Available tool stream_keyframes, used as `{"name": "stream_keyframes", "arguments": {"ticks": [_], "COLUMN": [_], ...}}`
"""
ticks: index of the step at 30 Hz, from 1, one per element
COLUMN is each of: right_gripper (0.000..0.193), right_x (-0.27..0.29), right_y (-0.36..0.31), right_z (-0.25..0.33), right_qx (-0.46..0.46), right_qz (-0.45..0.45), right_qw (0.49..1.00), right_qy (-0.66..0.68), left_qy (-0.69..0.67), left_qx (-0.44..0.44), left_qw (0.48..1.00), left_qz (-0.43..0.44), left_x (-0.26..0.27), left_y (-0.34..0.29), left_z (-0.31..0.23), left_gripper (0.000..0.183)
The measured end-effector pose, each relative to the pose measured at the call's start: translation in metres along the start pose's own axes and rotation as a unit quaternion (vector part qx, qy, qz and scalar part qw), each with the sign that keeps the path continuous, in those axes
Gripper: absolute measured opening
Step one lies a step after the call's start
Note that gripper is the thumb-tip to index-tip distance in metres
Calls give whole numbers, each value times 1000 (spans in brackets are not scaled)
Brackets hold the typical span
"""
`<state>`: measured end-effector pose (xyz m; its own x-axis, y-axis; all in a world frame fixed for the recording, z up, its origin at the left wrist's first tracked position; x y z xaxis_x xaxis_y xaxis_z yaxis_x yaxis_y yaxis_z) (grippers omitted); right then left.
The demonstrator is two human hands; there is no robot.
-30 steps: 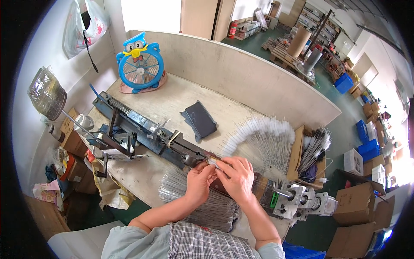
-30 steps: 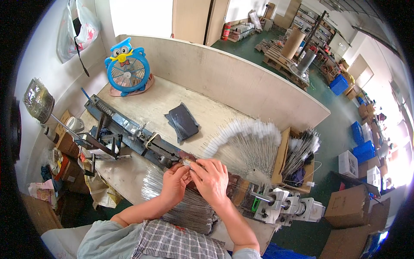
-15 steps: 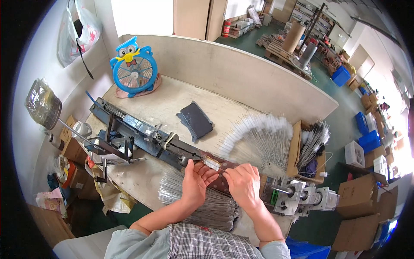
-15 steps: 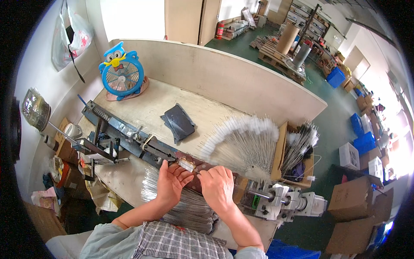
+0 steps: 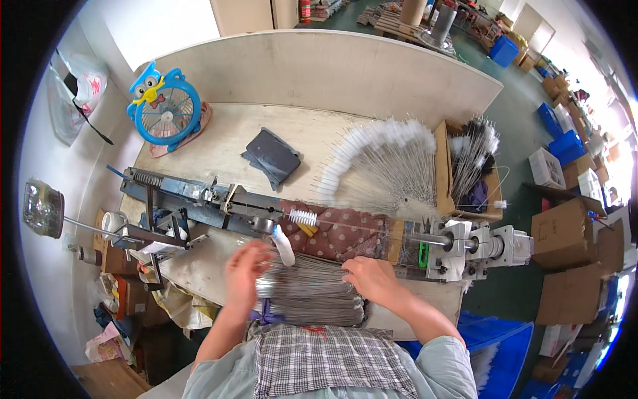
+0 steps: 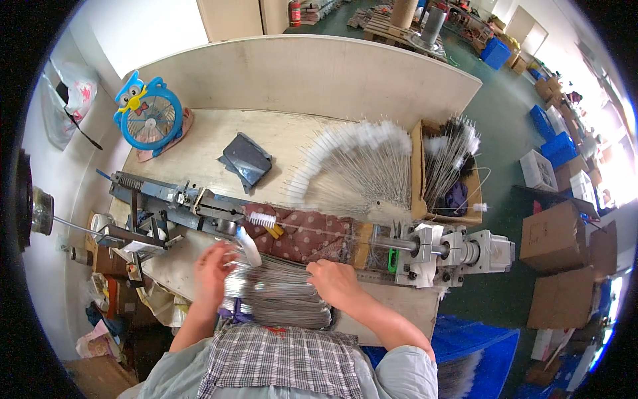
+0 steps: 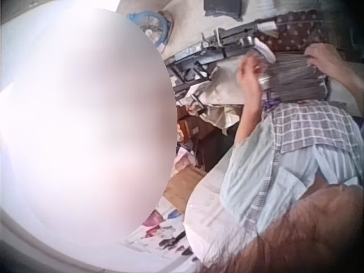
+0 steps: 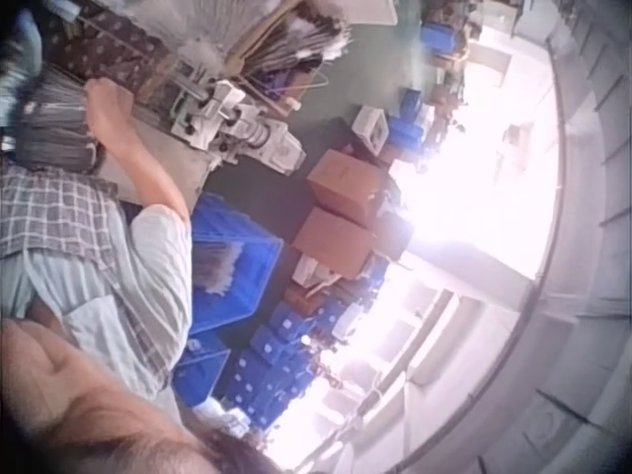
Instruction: Feeding bundles of white bristles into an industrial brush-making machine.
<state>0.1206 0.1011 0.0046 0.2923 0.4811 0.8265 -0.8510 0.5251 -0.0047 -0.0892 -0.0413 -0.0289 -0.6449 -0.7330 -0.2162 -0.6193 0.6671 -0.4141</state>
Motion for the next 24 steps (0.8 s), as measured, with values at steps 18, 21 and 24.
{"name": "stream_keyframes", "arguments": {"ticks": [18, 21, 24], "right_gripper": [15, 14, 13], "right_x": [15, 24, 24], "right_y": [-6, -11, -12], "right_z": [-13, -14, -13], "right_qx": [-48, -48, -48], "right_qz": [-28, -35, -23], "right_qw": [997, 997, 998], "right_qy": [61, 56, 16], "left_qy": [-225, -259, -293], "left_qx": [-104, -50, 26], "left_qw": [876, 924, 945], "left_qz": [-414, -278, -143], "left_x": [294, 205, 112], "left_y": [-1, 7, 16], "left_z": [37, 53, 60], "left_gripper": [34, 23, 24]}}
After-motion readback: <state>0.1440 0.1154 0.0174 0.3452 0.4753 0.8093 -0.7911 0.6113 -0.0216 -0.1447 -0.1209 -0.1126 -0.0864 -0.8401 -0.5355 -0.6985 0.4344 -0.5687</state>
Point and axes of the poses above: each hand's wrist, its own y-axis towards the middle knuckle, its own x-axis out of the back of the hand, z = x × y, the point moved 6 cm from there along y, towards the middle knuckle, and after that the axes turned 5 degrees about y, right-handed, at the moved point
